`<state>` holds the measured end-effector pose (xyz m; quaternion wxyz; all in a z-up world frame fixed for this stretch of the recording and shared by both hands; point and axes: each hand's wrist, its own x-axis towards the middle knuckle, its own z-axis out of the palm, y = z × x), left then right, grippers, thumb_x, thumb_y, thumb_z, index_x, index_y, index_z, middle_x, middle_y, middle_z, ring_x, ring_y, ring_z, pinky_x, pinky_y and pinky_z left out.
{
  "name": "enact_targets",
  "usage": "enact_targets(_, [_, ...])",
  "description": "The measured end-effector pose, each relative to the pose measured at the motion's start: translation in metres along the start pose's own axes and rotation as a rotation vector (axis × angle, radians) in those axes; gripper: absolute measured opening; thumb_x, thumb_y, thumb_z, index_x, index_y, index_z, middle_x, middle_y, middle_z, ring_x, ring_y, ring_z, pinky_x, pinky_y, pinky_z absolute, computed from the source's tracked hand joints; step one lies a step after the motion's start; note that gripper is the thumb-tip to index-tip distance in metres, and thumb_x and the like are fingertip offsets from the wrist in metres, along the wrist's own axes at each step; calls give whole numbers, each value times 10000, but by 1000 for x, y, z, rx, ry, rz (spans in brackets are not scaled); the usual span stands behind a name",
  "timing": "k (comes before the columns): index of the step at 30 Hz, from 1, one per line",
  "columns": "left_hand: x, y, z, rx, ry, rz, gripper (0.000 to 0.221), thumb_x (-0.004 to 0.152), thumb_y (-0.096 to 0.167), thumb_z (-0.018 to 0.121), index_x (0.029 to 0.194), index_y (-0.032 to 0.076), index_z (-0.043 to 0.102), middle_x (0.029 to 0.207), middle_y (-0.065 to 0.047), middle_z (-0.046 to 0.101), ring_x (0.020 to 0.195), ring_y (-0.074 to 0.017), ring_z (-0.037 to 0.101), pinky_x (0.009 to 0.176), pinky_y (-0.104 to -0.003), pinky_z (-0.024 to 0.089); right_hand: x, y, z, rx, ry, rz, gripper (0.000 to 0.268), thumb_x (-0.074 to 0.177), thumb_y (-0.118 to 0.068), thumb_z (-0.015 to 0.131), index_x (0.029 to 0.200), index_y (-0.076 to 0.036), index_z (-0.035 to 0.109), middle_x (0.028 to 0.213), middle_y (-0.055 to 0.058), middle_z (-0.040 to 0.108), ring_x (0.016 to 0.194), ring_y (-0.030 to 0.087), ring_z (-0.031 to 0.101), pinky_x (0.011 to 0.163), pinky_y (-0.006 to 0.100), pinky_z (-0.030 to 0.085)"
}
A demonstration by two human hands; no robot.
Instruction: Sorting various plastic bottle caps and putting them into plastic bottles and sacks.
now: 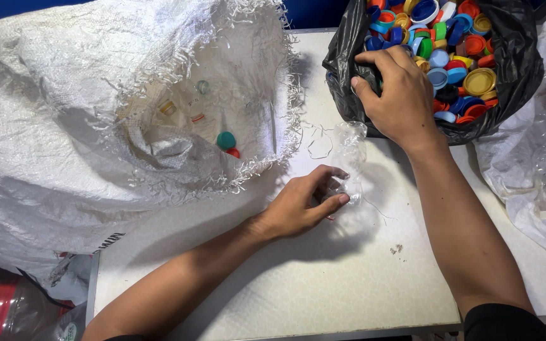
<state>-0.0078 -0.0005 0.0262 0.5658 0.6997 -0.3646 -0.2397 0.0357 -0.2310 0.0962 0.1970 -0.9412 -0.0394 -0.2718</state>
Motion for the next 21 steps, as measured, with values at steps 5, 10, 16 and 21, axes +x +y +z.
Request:
enact_targets(5, [-1, -3, 1, 18, 8, 58, 443, 1001, 344, 662, 1316, 50, 561, 849, -71, 754, 741, -149, 748, 702, -313, 585, -3, -2, 1, -11, 2, -31, 277, 970, -198, 763, 1222, -90, 724, 1155, 126, 653, 1056, 334, 655, 896, 456, 513])
enact_targets(10, [-1, 3, -1, 24, -9, 49, 458, 993, 358, 656, 1317, 48, 561, 786, -68, 739, 706, -151, 730, 680, -319, 573, -5, 0, 5, -43, 9, -70, 260, 975, -185, 759, 1211, -81, 729, 1173, 122, 655, 1095, 326, 647, 938, 453, 505])
enact_targets(16, [-1, 3, -2, 72, -17, 50, 470, 993, 381, 661, 1302, 38, 572, 766, -69, 733, 711, -148, 734, 680, -319, 569, -6, 2, 8, -74, 9, -83, 242, 986, -184, 755, 1204, -82, 733, 1176, 113, 654, 1122, 316, 643, 952, 452, 505])
enact_targets(21, [-1, 5, -2, 98, -13, 51, 487, 980, 401, 663, 1298, 42, 578, 754, -70, 727, 709, -170, 727, 677, -332, 564, -6, 1, 7, -67, 14, -88, 229, 987, -181, 753, 1190, -77, 736, 1167, 114, 660, 1115, 318, 644, 954, 454, 507])
